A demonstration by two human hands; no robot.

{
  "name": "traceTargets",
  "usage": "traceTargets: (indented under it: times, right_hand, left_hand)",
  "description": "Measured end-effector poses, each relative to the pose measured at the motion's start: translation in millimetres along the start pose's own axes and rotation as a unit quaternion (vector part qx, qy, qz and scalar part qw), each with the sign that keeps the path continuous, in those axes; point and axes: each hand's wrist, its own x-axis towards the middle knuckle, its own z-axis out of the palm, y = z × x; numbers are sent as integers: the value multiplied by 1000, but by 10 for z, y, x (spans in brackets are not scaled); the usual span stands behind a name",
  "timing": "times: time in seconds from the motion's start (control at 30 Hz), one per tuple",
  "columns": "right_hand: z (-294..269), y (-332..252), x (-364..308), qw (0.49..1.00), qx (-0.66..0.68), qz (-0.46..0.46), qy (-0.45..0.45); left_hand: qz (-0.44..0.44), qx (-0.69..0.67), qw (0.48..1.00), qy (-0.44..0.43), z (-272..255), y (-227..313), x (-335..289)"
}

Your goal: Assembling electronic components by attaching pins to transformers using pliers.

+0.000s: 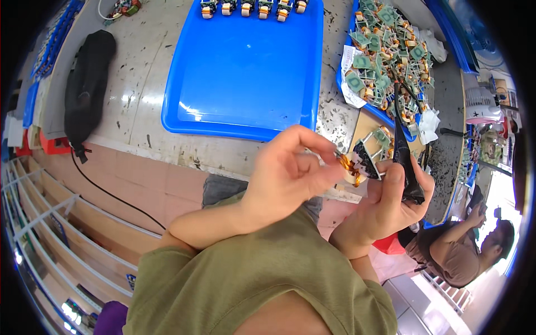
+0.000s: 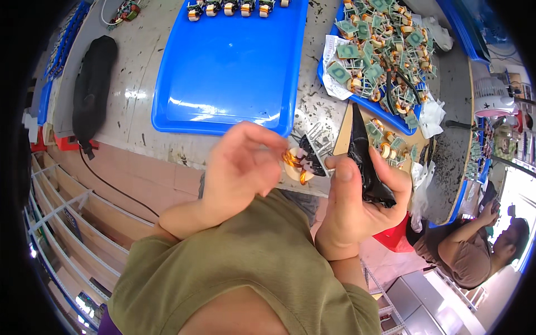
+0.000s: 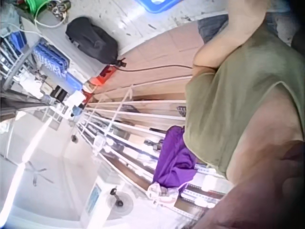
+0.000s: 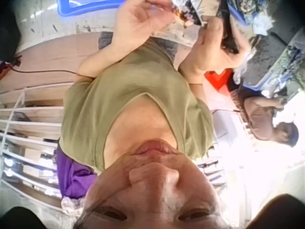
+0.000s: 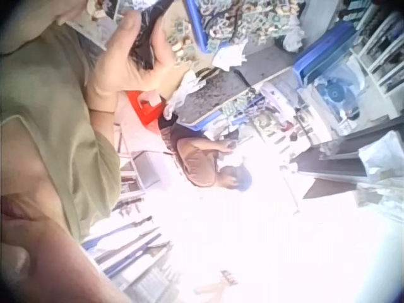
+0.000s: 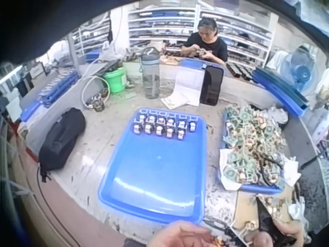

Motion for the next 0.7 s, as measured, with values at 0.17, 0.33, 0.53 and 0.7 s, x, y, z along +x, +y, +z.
traceTargets:
  times: [0.17, 0.33, 0.53, 0.7]
  right_hand:
    - [39, -66, -35, 999, 15, 33, -2]
    - [80, 14, 4, 1000, -23, -12, -18]
    - [-174, 141, 317, 956, -129, -237, 116]
    - [-289, 143, 295, 954, -106, -262, 104]
  left_hand:
    - [178, 165, 970, -23, -20, -49, 21]
    - [217, 193, 956, -47, -52, -36, 1]
    - [147, 140, 978, -55, -62, 52, -15]
    - [45, 40, 998, -21, -43, 63, 1]
